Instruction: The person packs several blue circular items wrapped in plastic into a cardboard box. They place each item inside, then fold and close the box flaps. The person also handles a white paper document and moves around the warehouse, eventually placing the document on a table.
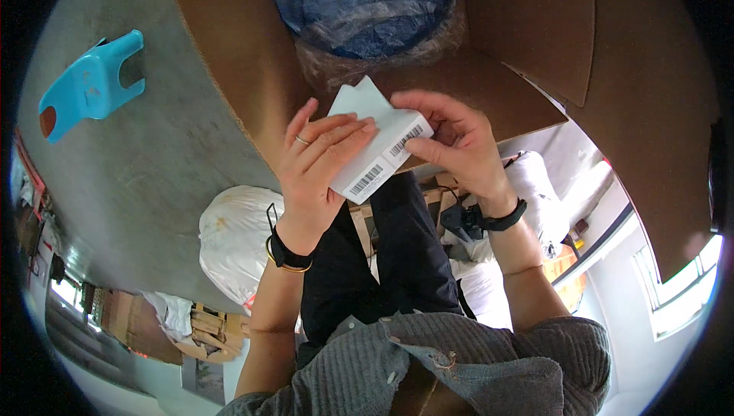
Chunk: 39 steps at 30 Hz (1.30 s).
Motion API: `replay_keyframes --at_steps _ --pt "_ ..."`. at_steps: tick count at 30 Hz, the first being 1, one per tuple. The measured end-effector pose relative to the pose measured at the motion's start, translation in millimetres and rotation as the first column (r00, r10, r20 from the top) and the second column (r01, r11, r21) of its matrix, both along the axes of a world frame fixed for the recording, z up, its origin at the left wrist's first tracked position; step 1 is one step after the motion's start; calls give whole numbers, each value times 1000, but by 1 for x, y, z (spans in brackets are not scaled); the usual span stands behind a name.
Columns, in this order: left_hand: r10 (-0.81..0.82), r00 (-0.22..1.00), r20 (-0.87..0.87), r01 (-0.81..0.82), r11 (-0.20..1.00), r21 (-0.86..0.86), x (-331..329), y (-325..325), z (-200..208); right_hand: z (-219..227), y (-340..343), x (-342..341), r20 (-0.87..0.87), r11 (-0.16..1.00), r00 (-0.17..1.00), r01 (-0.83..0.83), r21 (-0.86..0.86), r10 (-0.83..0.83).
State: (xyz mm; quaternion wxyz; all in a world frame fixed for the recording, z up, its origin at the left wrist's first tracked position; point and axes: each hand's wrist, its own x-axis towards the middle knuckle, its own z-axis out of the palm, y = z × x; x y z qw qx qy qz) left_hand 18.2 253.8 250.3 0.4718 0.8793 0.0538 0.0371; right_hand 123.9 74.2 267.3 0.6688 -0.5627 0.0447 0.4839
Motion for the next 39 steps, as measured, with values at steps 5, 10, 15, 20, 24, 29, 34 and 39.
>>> replay_keyframes --at_steps 5,10,15,20,24,29,34,39 --pt "109 965 -238 -176 943 -281 -3 -7 5 -8 -1 11 45 990 992 -114 -80 117" --pt "101 888 -449 -278 896 -346 -8 -6 4 -4 7 20 371 895 845 -243 -374 385" --pt "100 868 -486 -305 881 -363 -16 -4 -7 -8 10 36 584 877 658 -309 -367 476" --pt "124 778 -615 -387 867 -314 -36 6 -7 49 0 108 387 970 898 -140 -200 210" --pt "136 697 -704 -473 825 -309 -65 17 -16 39 24 194 554 885 719 -186 -427 419" --pt "162 851 -500 -287 940 -185 -88 29 -45 -227 68 283 456 886 765 -336 -321 455" --pt "-93 890 -447 39 991 -129 -106 41 -61 -494 94 276 413 889 873 -49 -455 259" --pt "-7 926 -378 -5 999 -32 -89 41 -68 -549 122 257 624 916 717 -53 -398 312"
